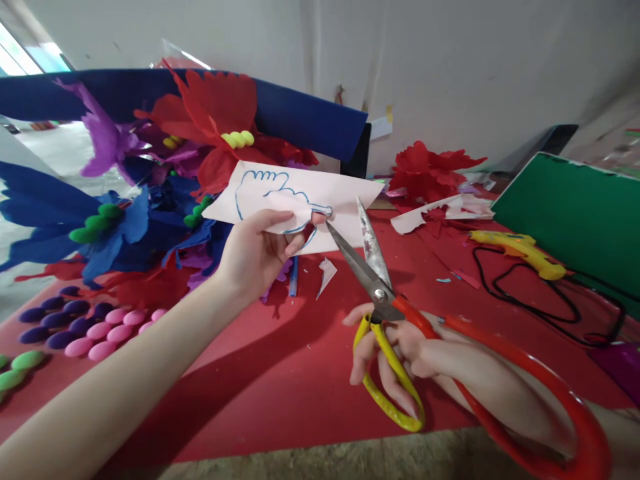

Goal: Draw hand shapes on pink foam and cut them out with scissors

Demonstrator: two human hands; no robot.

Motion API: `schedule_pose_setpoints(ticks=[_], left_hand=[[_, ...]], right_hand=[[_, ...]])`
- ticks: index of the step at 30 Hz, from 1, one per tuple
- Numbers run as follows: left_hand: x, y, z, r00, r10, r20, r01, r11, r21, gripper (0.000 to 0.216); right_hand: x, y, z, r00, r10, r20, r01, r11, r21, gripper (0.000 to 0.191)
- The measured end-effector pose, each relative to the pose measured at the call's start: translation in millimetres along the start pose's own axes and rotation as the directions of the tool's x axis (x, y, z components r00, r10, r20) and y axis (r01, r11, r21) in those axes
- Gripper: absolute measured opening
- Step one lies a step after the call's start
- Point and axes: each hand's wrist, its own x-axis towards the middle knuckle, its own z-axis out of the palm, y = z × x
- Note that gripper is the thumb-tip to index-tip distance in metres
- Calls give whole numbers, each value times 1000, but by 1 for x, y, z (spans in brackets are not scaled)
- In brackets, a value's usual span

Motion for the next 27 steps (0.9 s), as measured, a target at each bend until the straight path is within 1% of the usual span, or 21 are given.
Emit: schedule_pose_setpoints(ticks=[2,4,5,8,10,13,18,21,23,25,27], left_hand=[[0,0,0,999,-30,12,30,1000,-5,26],[0,0,0,999,-47,16,48,999,-14,25],[0,-1,0,999,-53,12,53,998,-23,24],[0,-1,0,998,-67,-14,66,996,-62,23],[0,-1,0,997,-72,-21,70,994,-82,25],[-1,-1,1,997,-78,-1,78,993,-87,29],[-1,1,2,995,-88,42,91,993,-81,33],[0,1,0,994,-86,62,89,995,-53,37],[1,0,-2,994,-84,67,86,996,-27,37],[2,0,-5,995,-78,63,79,997,-8,35],[3,0,-6,996,-70,57,70,998,3,32]], right_hand=[[5,5,-6,996,-14,89,12,1000,16,32],[9,9,-13,970,-24,240,12,999,53,34],[10,11,-15,970,-30,243,13,997,72,35],[11,14,-18,983,-36,177,15,993,117,42],[10,14,-17,980,-53,193,28,991,132,43],[12,14,-16,977,-90,191,66,989,130,42],[12,20,-21,978,-86,188,68,993,98,44],[10,19,-23,977,-65,204,56,997,52,40],[9,17,-23,985,-55,161,54,998,13,35],[9,14,-24,986,-74,150,78,997,-18,27],[10,14,-26,975,-93,204,105,993,-48,24]])
